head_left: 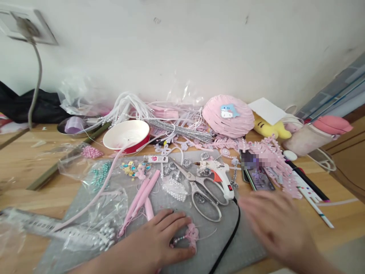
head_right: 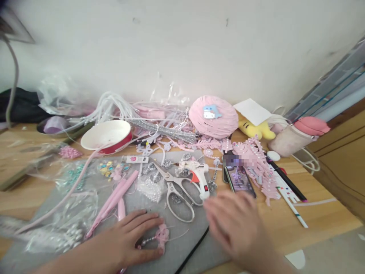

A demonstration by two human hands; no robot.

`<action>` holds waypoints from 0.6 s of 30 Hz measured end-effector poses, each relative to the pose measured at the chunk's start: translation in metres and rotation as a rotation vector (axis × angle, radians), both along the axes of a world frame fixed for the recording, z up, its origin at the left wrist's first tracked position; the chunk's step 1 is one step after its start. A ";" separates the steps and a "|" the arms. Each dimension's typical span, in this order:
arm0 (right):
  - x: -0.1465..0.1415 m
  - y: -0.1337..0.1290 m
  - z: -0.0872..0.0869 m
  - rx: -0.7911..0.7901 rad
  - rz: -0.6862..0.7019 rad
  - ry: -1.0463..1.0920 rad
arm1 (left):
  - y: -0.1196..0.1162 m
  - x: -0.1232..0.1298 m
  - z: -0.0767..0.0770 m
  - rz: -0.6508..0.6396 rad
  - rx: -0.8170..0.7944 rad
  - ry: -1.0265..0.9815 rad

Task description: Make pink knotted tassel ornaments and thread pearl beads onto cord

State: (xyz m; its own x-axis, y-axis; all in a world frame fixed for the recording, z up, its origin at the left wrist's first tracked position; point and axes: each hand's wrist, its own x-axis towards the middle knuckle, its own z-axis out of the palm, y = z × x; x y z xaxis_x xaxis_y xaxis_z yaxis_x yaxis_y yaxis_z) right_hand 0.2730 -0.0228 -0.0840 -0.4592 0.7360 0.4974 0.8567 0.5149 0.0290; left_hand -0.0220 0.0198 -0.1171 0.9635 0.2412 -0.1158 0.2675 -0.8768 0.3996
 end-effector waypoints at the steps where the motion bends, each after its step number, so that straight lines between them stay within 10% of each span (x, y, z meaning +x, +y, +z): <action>1: 0.009 0.015 0.008 -0.021 -0.087 -0.005 | 0.000 0.001 0.001 0.004 0.009 0.004; 7: 0.059 0.120 0.031 -0.429 -0.471 -0.219 | 0.000 0.001 0.000 0.012 0.030 -0.074; 18: 0.038 0.178 0.025 -0.600 -0.386 -0.220 | -0.001 0.001 0.004 0.011 0.056 -0.070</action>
State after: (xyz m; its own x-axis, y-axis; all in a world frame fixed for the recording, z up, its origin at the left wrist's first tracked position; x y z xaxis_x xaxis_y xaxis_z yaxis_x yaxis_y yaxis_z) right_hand 0.3108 0.1554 -0.0590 -0.1557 0.9812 -0.1139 0.9867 0.1600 0.0297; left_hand -0.0208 0.0187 -0.1135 0.9661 0.2560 -0.0341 0.2502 -0.8954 0.3682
